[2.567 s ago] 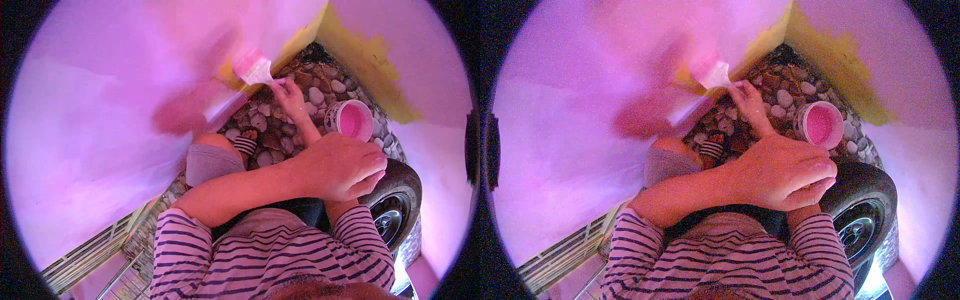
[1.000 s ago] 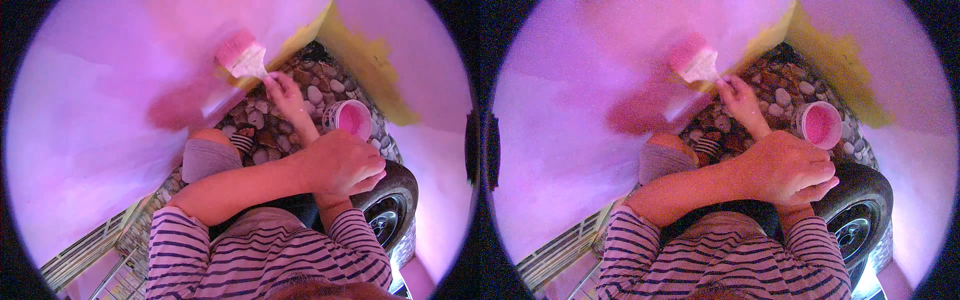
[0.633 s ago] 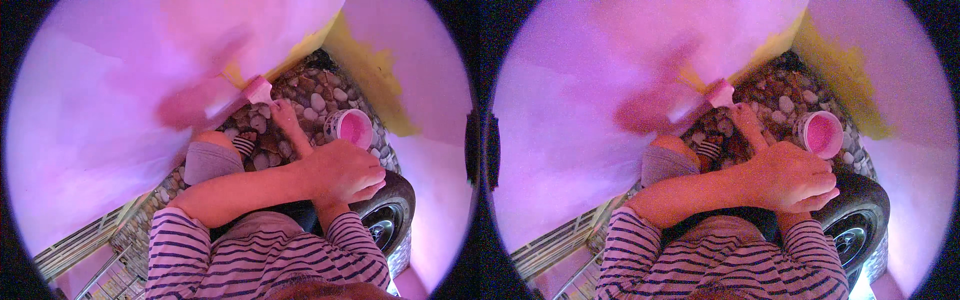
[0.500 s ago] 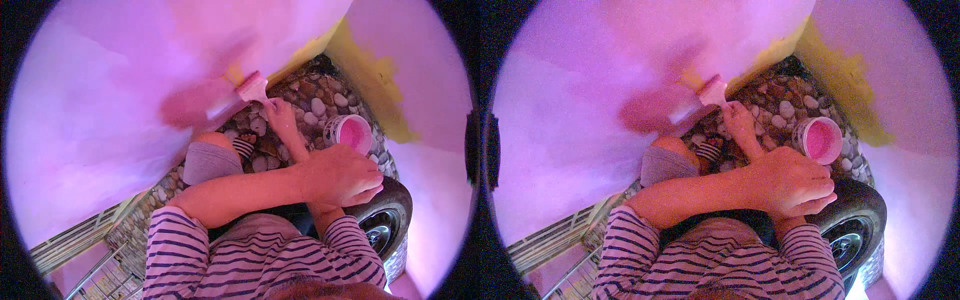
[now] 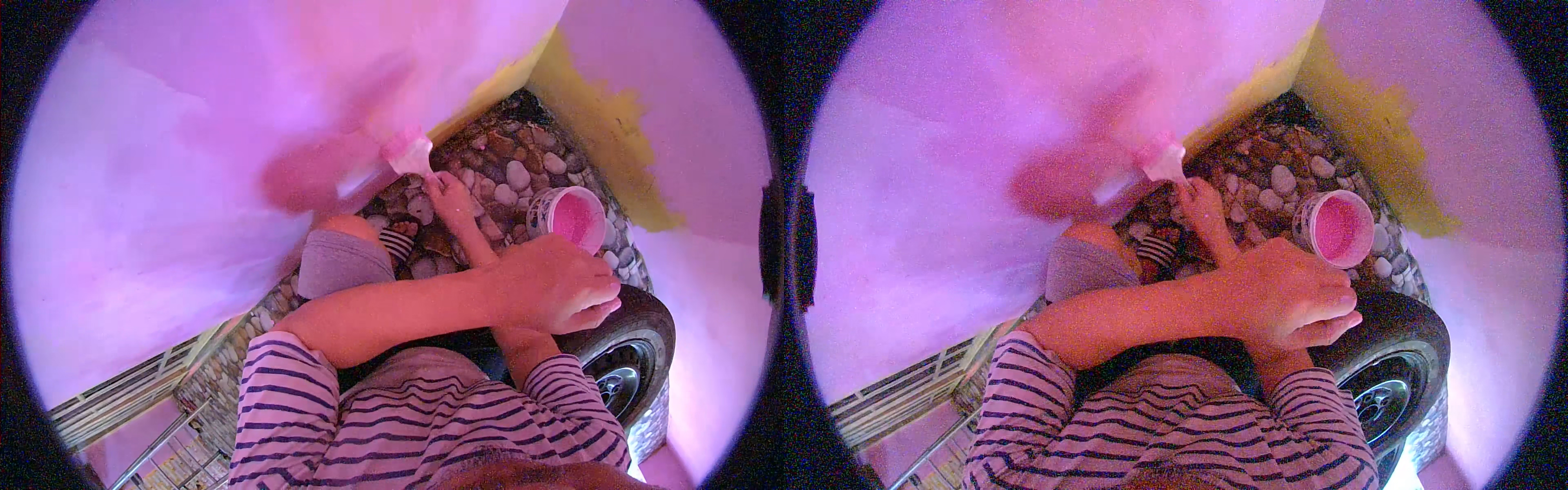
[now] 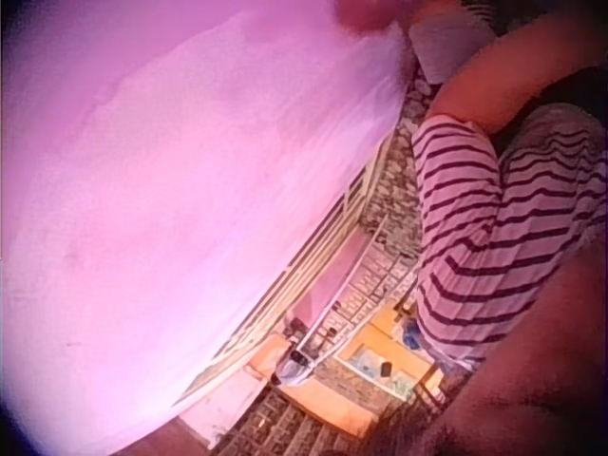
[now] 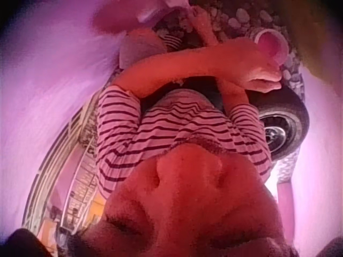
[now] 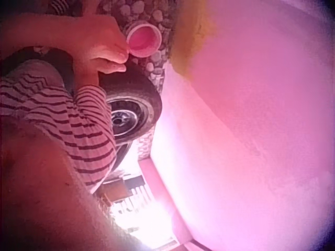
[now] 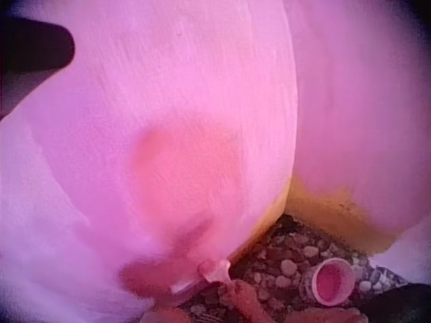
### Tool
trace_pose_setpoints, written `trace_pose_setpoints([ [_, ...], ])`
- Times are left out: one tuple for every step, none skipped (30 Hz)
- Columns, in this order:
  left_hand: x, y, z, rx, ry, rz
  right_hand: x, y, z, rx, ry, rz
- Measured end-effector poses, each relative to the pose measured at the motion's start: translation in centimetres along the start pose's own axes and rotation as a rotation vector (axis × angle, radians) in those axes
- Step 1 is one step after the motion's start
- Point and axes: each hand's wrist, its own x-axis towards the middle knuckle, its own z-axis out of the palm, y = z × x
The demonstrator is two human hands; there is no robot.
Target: The person paints a wall by repeatedly dipping a paint brush into a bucket of paint and applying the paint across the wall surface.
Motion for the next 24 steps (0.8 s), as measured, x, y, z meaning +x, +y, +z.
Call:
trace_pose_setpoints([
  [0.2,0.2,-0.2,-0.003,-0.003,0.003,0.0,1.9,0.7,0.000,0.004,0.002],
  [0.6,0.3,-0.3,-0.007,-0.046,-0.004,0.4,4.1,0.9,-0.072,0.027,0.035],
  [1.0,0.5,-0.5,0.000,-0.090,-0.014,0.8,5.0,0.8,-0.137,0.044,0.062],
  [0.8,0.4,-0.7,0.007,-0.086,-0.020,0.7,4.2,1.0,-0.134,0.035,0.057],
  [0.6,0.2,-0.7,-0.002,-0.056,-0.033,0.7,3.4,1.0,-0.178,0.006,0.099],
  [0.6,0.1,-0.7,-0.014,-0.027,-0.042,0.7,2.8,0.8,-0.224,-0.019,0.141],
  [0.5,-0.2,-0.5,-0.014,-0.022,-0.042,0.6,1.5,0.4,-0.228,-0.021,0.140],
  [0.3,-0.4,-0.5,0.005,0.005,-0.026,0.4,-0.4,0.1,-0.132,0.000,0.104],
  [0.2,-0.5,-0.4,0.027,0.033,-0.012,0.1,-2.4,-0.4,-0.035,0.018,0.069],
  [0.1,-0.5,-0.5,0.031,0.035,-0.019,0.0,-4.7,-1.2,-0.032,0.011,0.068],
  [0.0,-0.4,-0.4,0.047,0.015,-0.016,-0.1,-7.1,-2.4,-0.015,-0.009,0.040],
  [-0.1,-0.4,-0.3,0.068,-0.008,-0.012,-0.1,-9.2,-3.5,0.007,-0.026,0.009],
  [-0.2,-0.4,-0.3,0.070,-0.010,-0.016,-0.5,-10.6,-4.3,0.011,-0.029,0.009],
  [-0.1,-0.2,-0.1,0.042,0.000,-0.001,-0.9,-11.6,-5.4,0.119,-0.021,-0.019],
  [0.0,-0.2,0.0,0.016,0.011,0.012,-1.1,-12.6,-6.2,0.229,-0.016,-0.047],
  [0.0,-0.1,0.2,0.010,0.009,0.009,-1.3,-13.5,-6.8,0.228,-0.015,-0.040],
  [0.0,-0.1,0.2,0.008,0.001,0.004,-1.4,-14.5,-7.3,0.300,-0.014,-0.081],
  [-0.1,0.0,0.2,0.009,-0.007,-0.003,-1.5,-14.9,-7.4,0.373,-0.015,-0.122],
  [0.0,0.1,0.1,0.009,-0.011,-0.002,-1.5,-14.2,-7.2,0.376,-0.012,-0.122],
  [0.1,0.1,0.0,0.018,-0.013,-0.002,-1.3,-12.7,-6.5,0.318,-0.012,-0.114],
  [0.1,0.1,-0.1,0.030,-0.014,-0.005,-1.1,-11.0,-5.5,0.262,-0.014,-0.106],
  [0.1,0.1,-0.1,0.030,-0.014,-0.008,-1.0,-9.0,-4.2,0.263,-0.016,-0.105],
  [0.1,0.1,0.1,0.027,-0.024,-0.019,-0.9,-6.6,-2.8,0.212,-0.025,-0.054],
  [0.0,0.3,0.0,0.030,-0.035,-0.035,-0.8,-4.4,-1.2,0.166,-0.038,-0.006],
])
